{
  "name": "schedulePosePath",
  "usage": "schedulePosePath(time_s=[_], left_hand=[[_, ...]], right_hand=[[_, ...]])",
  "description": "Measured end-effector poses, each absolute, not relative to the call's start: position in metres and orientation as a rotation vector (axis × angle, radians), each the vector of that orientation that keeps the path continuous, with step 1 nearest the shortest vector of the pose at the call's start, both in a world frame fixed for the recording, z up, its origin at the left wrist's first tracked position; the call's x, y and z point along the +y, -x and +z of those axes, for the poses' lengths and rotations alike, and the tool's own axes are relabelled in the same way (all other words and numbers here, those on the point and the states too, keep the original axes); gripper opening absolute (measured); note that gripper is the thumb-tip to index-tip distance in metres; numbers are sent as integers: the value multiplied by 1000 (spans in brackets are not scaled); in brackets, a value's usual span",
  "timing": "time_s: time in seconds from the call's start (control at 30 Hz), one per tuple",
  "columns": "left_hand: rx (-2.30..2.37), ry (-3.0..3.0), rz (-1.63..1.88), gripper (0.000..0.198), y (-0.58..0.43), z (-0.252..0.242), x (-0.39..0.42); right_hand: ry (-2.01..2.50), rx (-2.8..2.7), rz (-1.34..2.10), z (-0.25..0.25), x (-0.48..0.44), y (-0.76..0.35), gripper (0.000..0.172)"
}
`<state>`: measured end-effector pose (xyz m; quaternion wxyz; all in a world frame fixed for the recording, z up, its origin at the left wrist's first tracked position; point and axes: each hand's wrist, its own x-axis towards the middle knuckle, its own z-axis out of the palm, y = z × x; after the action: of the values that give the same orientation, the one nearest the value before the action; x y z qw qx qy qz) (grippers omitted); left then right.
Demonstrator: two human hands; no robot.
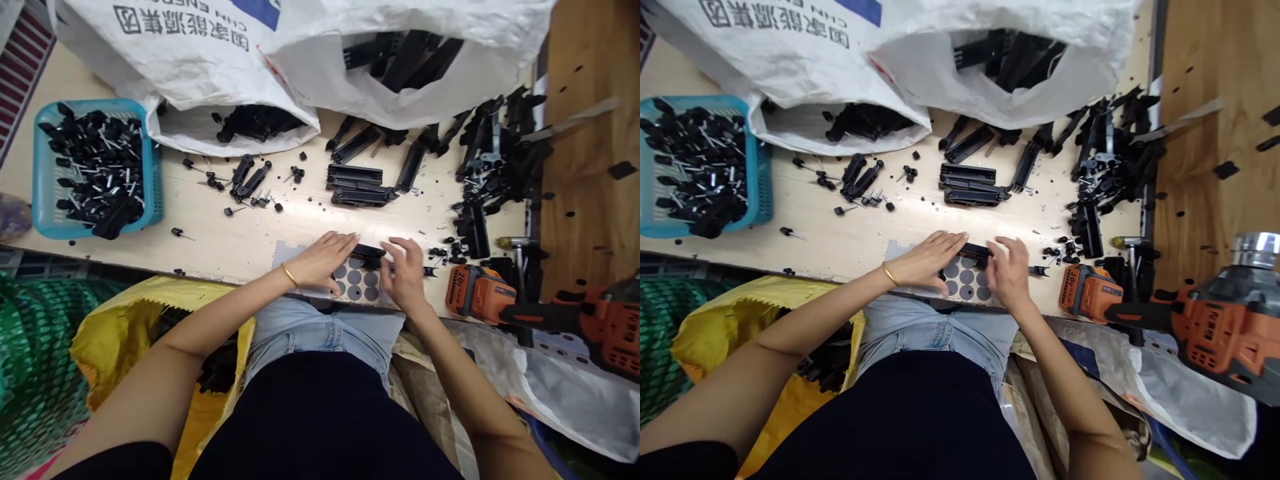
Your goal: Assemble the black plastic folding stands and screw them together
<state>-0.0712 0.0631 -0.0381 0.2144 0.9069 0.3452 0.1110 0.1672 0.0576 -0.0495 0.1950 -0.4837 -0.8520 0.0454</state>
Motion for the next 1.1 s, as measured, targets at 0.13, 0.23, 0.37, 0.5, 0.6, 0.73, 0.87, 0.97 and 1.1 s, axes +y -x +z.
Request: schedulePosePath(time_s=[0.13, 0.23, 0.37, 0.5, 0.6, 0.73, 0.87, 0.97, 1.1], left_hand=[[891, -2647, 65, 118, 67, -54, 77], [777, -2754, 4, 122, 71, -48, 82], [721, -2644, 39, 104, 71, -32, 70], [835, -2517, -95, 70, 64, -19, 43], [772, -2438, -234, 73, 68, -6, 24], [539, -2248, -162, 67, 88, 16, 9], [728, -1809, 182, 51, 95, 29, -4], [898, -1399, 506, 46, 84, 26, -16], [977, -1071, 835, 49, 67, 17, -26]], right_hand=[[1526, -2499, 212, -56, 45, -217, 26], [1492, -2606, 285, -49, 33, -220, 24], [1427, -2688, 343, -17, 13, -198, 29], [1440, -2649, 730, 1, -2, -180, 32], [1331, -2808, 1008, 6, -18, -174, 40], [1106, -3000, 1079, 25, -45, -167, 56], [1225, -2725, 1178, 45, -41, -164, 51], [1161, -2314, 1632, 46, -20, -164, 52], [1200, -1881, 1793, 38, -6, -158, 53]])
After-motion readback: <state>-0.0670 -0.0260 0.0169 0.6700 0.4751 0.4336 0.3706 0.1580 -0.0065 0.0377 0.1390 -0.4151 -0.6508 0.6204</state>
